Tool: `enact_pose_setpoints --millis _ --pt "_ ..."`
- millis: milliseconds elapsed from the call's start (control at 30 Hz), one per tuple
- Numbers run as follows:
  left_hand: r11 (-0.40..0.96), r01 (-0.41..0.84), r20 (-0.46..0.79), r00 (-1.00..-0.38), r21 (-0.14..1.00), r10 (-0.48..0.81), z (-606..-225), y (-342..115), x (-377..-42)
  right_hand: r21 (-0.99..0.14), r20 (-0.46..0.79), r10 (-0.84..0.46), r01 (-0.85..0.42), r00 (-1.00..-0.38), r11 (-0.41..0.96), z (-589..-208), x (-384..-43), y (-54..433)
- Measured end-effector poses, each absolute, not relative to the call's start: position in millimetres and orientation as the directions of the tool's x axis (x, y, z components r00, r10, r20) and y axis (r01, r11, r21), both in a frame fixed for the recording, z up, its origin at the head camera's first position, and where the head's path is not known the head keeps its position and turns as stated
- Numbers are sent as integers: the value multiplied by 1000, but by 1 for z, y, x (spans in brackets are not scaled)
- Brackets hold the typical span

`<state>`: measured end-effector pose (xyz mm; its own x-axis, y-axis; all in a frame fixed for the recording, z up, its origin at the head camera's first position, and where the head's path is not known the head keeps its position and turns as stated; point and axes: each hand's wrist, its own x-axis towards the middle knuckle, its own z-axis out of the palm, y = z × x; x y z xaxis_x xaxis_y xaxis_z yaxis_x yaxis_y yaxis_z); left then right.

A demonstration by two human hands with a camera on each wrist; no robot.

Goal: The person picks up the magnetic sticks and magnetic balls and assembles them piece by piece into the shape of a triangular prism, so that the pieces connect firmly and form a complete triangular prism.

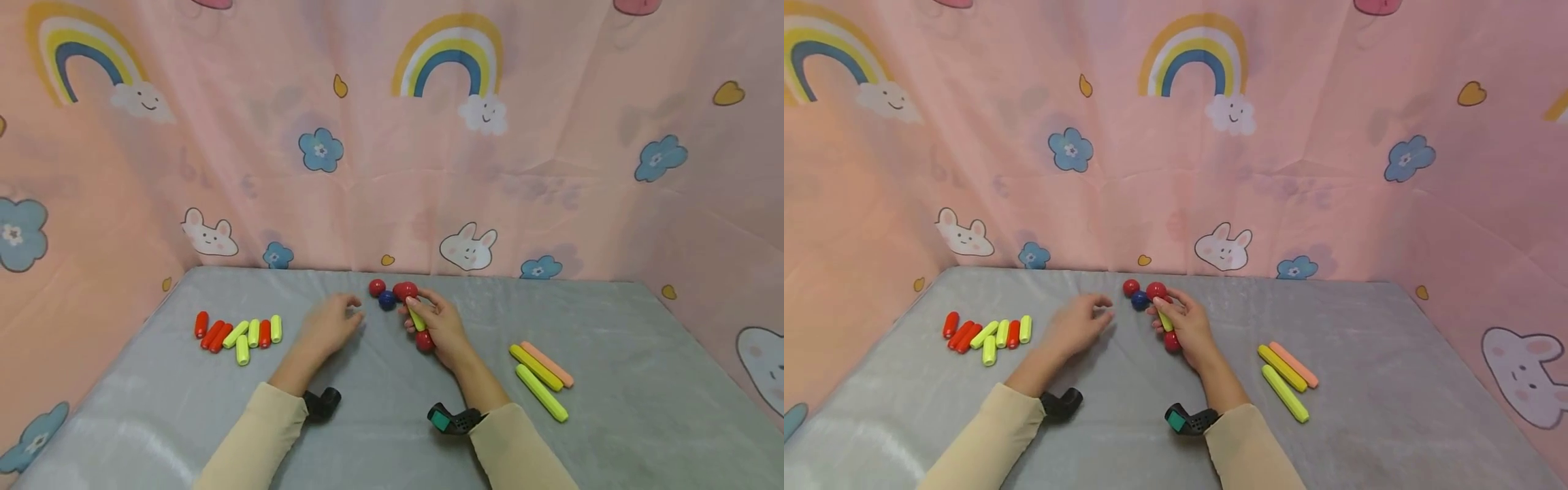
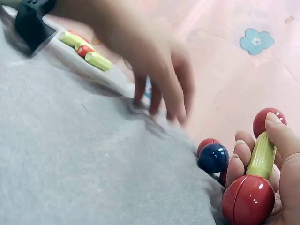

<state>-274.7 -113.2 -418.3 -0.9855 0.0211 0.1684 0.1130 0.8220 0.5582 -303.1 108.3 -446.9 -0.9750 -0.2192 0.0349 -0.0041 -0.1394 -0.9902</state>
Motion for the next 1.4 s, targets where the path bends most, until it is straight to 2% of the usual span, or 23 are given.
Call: enact_pose_setpoints --millis 100,200,300,433,633,833,967,1167,1300,1400 --pt "895 -15 27 -999 446 -30 -387 -143 -264 -990 23 -216 8 -976 -138 -447 -303 109" --pt "918 -139 -60 -990 371 -125 -365 -172 -254 -990 12 -201 16 -980 -139 -446 -303 108" --pt "924 -206 -125 -977 322 -174 -357 -192 -248 -990 3 -185 23 -983 -140 -446 -303 108" --pt "931 -223 -166 -969 287 -181 -361 -202 -249 -983 -14 -182 47 -983 -178 -445 -304 109" --pt "943 -193 -155 -976 272 -155 -371 -199 -254 -955 -39 -197 95 -980 -280 -445 -306 112" --pt "944 -178 -112 -982 278 -152 -378 -196 -260 -939 -51 -213 119 -976 -322 -443 -305 115" --pt "930 -97 -18 -995 356 -97 -380 -193 -265 -932 -66 -221 139 -973 -334 -442 -304 116" --pt "849 154 147 -985 506 91 -373 -163 -270 -945 -49 -277 135 -960 -300 -442 -301 117" --pt "795 310 244 -947 521 209 -373 -128 -267 -968 -18 -316 96 -949 -234 -442 -300 117" --pt "783 362 277 -928 505 250 -376 -106 -264 -977 6 -329 64 -944 -202 -443 -300 116"
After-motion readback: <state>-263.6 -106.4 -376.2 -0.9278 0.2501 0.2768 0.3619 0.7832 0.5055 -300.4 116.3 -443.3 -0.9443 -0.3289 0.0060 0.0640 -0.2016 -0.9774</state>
